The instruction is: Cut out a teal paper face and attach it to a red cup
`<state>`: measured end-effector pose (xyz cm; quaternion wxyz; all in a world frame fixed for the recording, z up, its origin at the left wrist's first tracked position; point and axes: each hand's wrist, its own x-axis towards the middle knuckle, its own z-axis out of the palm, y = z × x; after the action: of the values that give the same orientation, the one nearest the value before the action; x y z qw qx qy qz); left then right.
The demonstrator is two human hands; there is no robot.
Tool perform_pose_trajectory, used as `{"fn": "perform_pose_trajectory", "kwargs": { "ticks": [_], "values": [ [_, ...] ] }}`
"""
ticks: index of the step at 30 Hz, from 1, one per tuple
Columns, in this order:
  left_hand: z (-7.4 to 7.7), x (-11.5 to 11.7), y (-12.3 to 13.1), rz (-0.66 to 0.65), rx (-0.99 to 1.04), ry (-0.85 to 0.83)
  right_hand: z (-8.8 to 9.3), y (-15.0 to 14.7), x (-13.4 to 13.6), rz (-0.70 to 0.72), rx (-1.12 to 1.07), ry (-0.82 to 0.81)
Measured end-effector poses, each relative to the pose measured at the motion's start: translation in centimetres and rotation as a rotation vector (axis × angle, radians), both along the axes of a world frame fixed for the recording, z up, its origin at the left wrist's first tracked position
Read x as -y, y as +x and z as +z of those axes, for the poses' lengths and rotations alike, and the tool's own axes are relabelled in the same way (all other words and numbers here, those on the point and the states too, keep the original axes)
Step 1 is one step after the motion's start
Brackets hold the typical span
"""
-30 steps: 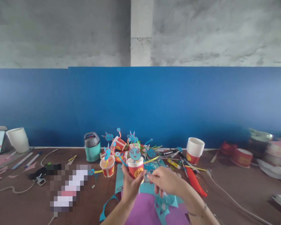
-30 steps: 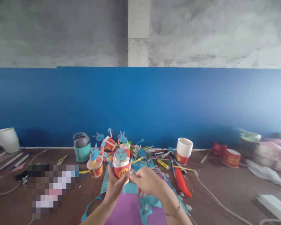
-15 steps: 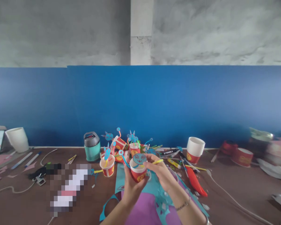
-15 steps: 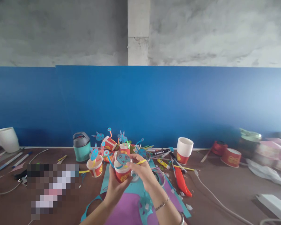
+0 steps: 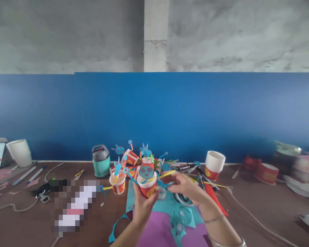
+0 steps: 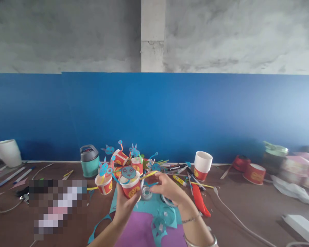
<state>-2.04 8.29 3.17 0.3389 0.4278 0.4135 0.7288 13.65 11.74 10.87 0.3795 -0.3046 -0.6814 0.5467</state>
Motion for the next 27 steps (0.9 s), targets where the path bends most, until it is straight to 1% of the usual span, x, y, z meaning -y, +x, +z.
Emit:
{"fn": "perform_pose_trajectory", "kwargs": {
  "ticks": [1,4,6,12,18,24,27],
  "values": [
    [-0.1,-0.1,0.0,-0.011,0.018,0.007,-0.4,-0.7,-0.2,-0.04,0.045,0.027],
    [-0.4,-0.2,0.0,-0.058,0.052,0.043,-1.4,-2.6,-0.5,-0.173,0.03,0.068],
    [-0.5,-0.2,-0.1,-0.078,0.039,0.036,-1.6,-3.3,-0.6,-0.207,0.007,0.069],
    [-0.9,-0.1,0.0,-0.126,0.026,-0.088,-1.5,-3.0,-0.4,-0.203,0.034,0.011],
    [-1.3,-0.4,-0.1,-0.144,-0.009,-0.058,-1.7,-2.8,-0.5,-0.209,0.037,-0.023],
    [-2.1,-0.8,-0.7,-0.169,0.02,-0.012,-1.4,-2.5,-0.2,-0.14,0.052,0.009],
    [-2.6,-1.0,-0.8,-0.182,0.03,-0.001,-1.2,-2.7,-0.1,-0.196,0.092,0.032]
  ]
}}
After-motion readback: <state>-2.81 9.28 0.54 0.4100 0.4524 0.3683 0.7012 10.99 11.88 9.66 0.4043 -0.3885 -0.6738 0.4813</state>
